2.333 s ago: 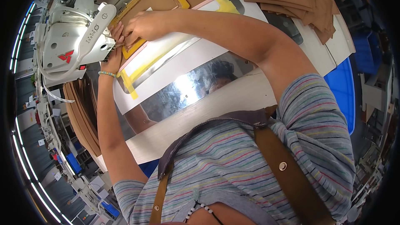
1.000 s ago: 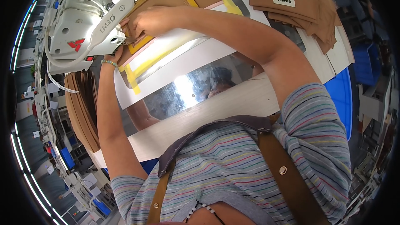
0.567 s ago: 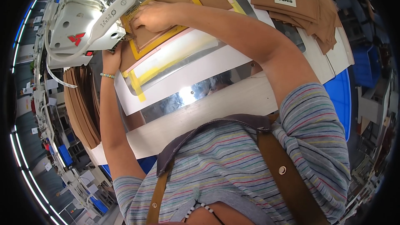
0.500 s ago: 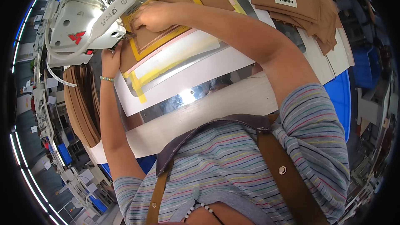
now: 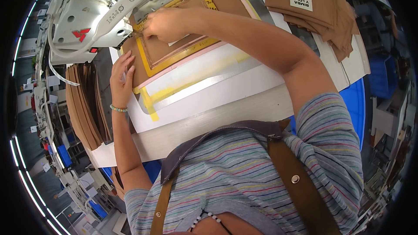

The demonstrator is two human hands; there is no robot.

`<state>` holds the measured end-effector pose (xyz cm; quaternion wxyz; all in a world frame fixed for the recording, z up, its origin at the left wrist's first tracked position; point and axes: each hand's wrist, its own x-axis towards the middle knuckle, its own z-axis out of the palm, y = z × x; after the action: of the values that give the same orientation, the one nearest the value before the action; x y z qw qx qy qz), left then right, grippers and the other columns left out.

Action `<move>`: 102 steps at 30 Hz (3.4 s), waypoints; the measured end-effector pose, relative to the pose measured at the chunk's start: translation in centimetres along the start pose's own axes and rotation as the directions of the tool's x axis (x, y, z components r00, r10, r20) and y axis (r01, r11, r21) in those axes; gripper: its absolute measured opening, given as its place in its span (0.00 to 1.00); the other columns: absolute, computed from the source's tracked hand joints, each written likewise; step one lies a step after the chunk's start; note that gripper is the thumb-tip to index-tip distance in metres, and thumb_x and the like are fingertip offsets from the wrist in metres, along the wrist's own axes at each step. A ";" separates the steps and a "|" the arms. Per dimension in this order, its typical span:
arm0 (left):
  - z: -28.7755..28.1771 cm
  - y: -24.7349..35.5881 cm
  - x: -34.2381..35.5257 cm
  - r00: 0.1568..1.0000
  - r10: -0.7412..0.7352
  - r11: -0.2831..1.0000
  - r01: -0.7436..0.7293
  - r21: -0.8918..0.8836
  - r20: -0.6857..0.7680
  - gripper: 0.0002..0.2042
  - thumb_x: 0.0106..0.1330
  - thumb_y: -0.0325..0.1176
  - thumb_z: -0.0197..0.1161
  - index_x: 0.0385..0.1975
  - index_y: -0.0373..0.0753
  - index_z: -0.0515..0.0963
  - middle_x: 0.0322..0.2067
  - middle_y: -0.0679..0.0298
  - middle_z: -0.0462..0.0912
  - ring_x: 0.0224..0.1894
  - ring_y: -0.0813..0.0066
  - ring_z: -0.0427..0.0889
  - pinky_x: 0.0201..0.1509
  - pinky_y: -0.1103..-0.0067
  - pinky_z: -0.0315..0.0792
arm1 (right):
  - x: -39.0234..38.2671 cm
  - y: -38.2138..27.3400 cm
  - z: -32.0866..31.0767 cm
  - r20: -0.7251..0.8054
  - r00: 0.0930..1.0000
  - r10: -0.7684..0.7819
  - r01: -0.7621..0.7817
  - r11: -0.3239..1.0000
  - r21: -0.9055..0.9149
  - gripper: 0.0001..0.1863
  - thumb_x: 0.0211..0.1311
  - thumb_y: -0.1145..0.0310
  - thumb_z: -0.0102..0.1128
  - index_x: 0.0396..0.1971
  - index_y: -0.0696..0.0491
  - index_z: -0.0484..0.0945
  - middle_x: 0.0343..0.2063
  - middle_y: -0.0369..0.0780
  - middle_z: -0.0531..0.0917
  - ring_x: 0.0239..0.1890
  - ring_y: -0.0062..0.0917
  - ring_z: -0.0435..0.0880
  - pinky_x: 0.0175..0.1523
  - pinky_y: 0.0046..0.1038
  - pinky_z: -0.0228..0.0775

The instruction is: Assembling and sewing leather components for goods using an industrial sewing machine.

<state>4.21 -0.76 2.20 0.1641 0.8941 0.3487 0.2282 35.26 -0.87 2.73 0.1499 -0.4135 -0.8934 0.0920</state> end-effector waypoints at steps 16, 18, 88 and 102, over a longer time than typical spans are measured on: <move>1.3 4.1 0.9 0.974 0.162 0.982 -0.175 0.071 0.155 0.21 0.71 0.24 0.63 0.64 0.39 0.80 0.70 0.61 0.78 0.76 0.55 0.69 0.79 0.62 0.61 | -13.6 1.6 -2.6 -0.076 0.953 0.294 -0.298 0.856 -0.423 0.20 0.73 0.70 0.59 0.62 0.54 0.81 0.67 0.38 0.79 0.67 0.33 0.77 0.71 0.37 0.72; 2.1 4.1 1.4 0.963 0.219 0.952 -0.247 0.182 0.159 0.23 0.73 0.27 0.63 0.68 0.40 0.77 0.73 0.61 0.74 0.78 0.55 0.67 0.81 0.60 0.59 | -14.1 1.4 -1.7 -0.233 0.962 0.142 -0.240 0.846 -0.476 0.20 0.72 0.68 0.60 0.62 0.52 0.79 0.65 0.36 0.82 0.64 0.31 0.78 0.63 0.33 0.75; 9.1 11.6 8.8 0.972 0.172 0.968 -0.197 0.155 0.159 0.24 0.77 0.35 0.62 0.71 0.37 0.73 0.73 0.55 0.72 0.75 0.53 0.68 0.78 0.64 0.65 | -10.5 4.2 -4.7 -0.068 0.998 -0.018 0.001 0.970 -0.244 0.20 0.62 0.75 0.64 0.55 0.53 0.87 0.53 0.36 0.89 0.54 0.30 0.83 0.60 0.30 0.79; 9.2 10.3 8.7 0.986 0.126 0.974 -0.143 0.176 0.108 0.20 0.77 0.31 0.60 0.66 0.37 0.77 0.69 0.60 0.77 0.71 0.56 0.73 0.75 0.66 0.69 | -18.2 6.2 -7.4 -0.051 0.998 0.036 -0.045 0.984 -0.171 0.18 0.67 0.76 0.60 0.56 0.55 0.83 0.59 0.40 0.84 0.62 0.36 0.81 0.64 0.36 0.77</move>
<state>20.34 -3.21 1.66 0.0821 0.9369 0.2985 0.1627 53.33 -10.53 4.38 0.1328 -0.4450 -0.8856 0.0078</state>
